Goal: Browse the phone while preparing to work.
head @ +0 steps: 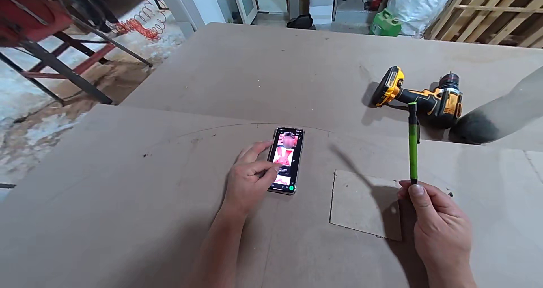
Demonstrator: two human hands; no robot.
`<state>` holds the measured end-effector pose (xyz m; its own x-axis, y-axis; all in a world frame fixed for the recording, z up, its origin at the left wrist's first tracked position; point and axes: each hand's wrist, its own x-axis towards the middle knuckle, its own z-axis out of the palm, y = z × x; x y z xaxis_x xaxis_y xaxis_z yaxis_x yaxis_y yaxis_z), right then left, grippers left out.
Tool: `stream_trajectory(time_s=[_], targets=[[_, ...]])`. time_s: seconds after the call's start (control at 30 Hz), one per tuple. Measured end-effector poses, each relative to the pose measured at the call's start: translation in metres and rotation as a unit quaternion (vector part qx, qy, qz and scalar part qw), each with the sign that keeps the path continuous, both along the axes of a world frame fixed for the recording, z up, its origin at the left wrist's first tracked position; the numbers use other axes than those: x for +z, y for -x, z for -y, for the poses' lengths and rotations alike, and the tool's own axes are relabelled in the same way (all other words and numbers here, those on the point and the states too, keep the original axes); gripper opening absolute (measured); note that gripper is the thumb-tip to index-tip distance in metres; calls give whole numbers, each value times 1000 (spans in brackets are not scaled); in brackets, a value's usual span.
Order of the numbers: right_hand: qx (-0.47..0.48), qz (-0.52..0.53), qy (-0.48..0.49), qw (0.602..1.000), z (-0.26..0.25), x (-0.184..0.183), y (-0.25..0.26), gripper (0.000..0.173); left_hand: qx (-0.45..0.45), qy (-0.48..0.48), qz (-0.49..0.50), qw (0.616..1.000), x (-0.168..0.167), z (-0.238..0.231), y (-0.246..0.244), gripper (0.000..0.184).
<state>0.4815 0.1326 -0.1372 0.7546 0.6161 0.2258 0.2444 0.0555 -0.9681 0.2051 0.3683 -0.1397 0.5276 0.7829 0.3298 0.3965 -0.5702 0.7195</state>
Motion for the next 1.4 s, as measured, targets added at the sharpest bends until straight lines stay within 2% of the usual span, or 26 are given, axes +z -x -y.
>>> stream_trajectory(time_s=[0.07,0.2,0.43,0.6,0.77,0.97,1.17,1.4], targets=[[-1,-2,0,1000,0,0,-1,25,9,8,23,1000,1,0,1,22],[-4,-9,2,1000,0,0,0,25,48,4,-30,998,-3,0,-2,23],[-5,5,10,1000,0,0,1,25,3,9,24,1000,-2,0,2,19],[-7,9,18,1000,1,0,1,25,38,-10,-35,999,-4,0,-1,24],[-8,7,18,1000,1,0,2,25,12,-2,22,1000,-3,1,1,21],[-6,5,13,1000,1,0,2,25,40,-13,-39,998,-6,1,-2,22],[-5,5,7,1000,0,1,2,24,23,0,19,1000,-3,1,1,20],[-2,4,13,1000,1,0,1,25,43,-3,-44,998,-3,2,-1,20]])
